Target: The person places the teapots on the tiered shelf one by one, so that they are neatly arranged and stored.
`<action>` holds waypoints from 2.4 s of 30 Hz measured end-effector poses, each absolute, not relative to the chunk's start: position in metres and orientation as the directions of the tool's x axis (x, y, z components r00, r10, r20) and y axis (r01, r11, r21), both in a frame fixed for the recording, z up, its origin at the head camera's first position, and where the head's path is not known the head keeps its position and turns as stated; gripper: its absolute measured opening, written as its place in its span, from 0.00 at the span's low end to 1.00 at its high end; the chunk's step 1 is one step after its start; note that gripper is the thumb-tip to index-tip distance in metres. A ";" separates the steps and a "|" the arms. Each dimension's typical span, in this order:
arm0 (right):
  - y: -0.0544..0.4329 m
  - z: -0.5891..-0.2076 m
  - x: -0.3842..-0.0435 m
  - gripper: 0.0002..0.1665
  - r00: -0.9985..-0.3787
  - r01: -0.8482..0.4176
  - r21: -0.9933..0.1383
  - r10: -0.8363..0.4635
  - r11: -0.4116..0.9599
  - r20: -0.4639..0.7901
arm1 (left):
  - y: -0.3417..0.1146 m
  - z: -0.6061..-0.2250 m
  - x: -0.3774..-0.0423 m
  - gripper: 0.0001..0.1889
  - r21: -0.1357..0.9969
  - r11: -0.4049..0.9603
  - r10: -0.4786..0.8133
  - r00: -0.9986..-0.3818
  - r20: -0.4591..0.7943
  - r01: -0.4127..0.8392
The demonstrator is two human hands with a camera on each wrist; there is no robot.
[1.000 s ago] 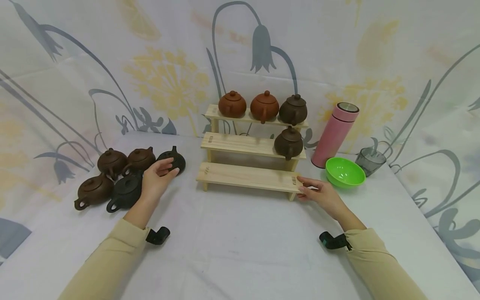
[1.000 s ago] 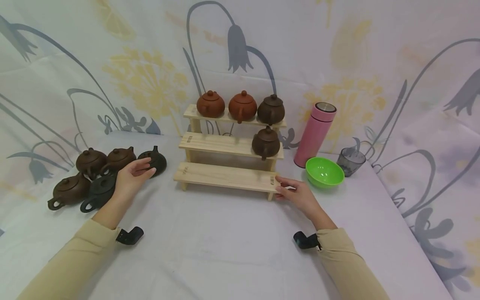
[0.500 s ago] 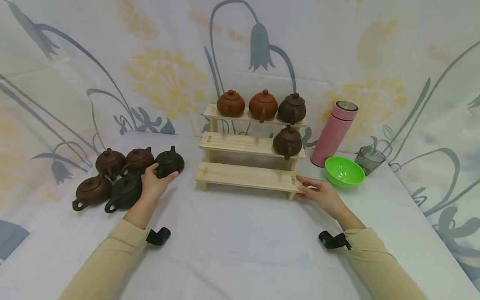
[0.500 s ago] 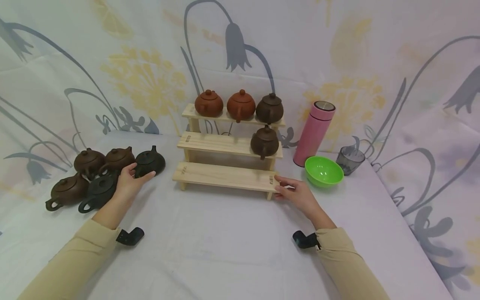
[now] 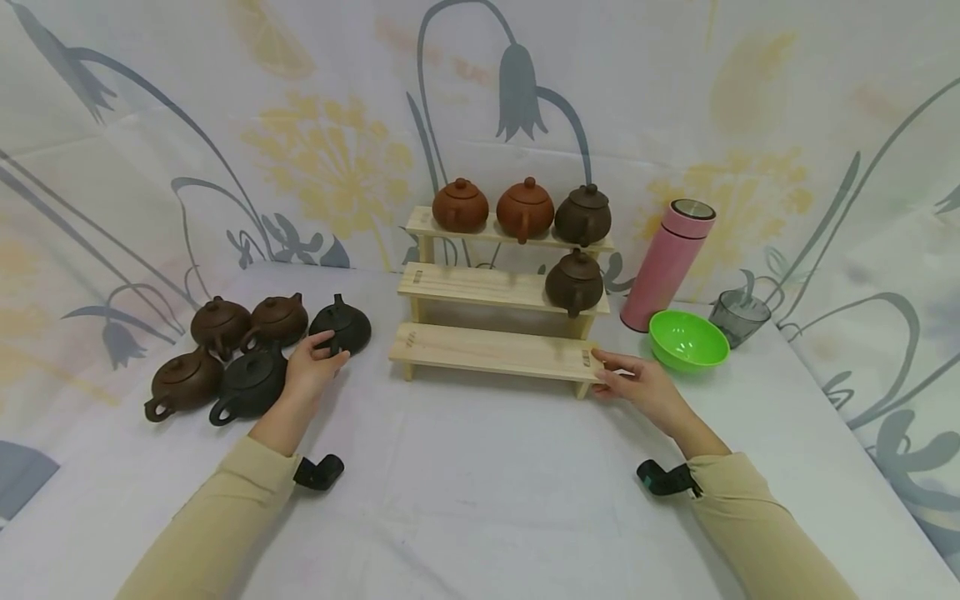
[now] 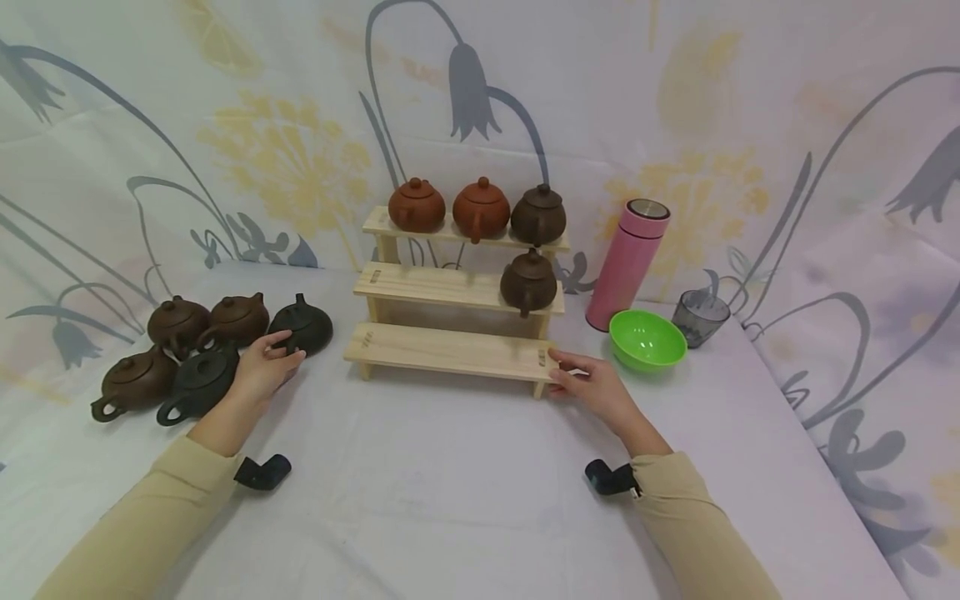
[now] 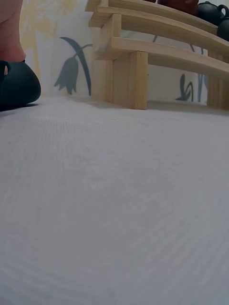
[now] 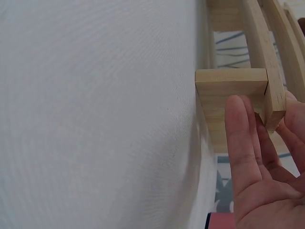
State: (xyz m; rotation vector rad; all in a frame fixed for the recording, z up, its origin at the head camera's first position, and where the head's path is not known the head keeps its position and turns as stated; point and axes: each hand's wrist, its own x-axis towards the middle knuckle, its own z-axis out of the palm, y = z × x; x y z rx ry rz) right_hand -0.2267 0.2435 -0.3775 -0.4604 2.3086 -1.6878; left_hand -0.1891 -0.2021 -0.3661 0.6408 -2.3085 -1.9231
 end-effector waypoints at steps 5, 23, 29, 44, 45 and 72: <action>0.244 -0.377 -0.228 0.30 -0.922 -0.108 -0.950 -0.387 0.292 -0.014 | -0.202 -0.365 -0.192 0.25 0.944 0.145 -0.357 -0.906 -0.228 -0.295; 0.245 -0.380 -0.229 0.30 -0.918 -0.125 -0.948 -0.397 0.294 -0.002 | -0.208 -0.361 -0.190 0.28 0.957 0.058 -0.329 -0.911 -0.249 -0.283; 0.244 -0.381 -0.229 0.30 -0.919 -0.124 -0.951 -0.394 0.283 0.003 | -0.203 -0.348 -0.183 0.27 0.966 0.130 -0.288 -0.940 -0.181 -0.225; 0.244 -0.379 -0.228 0.30 -0.921 -0.115 -0.948 -0.389 0.296 -0.009 | -0.189 -0.307 -0.171 0.27 0.943 0.311 -0.200 -0.978 -0.052 -0.114; 0.244 -0.378 -0.228 0.30 -0.922 -0.115 -0.948 -0.388 0.297 -0.010 | -0.188 -0.305 -0.170 0.26 0.943 0.315 -0.197 -0.979 -0.047 -0.108; 0.244 -0.378 -0.227 0.30 -0.923 -0.110 -0.944 -0.384 0.311 -0.019 | -0.101 -0.278 -0.189 0.21 0.961 0.274 0.012 -1.000 0.027 0.029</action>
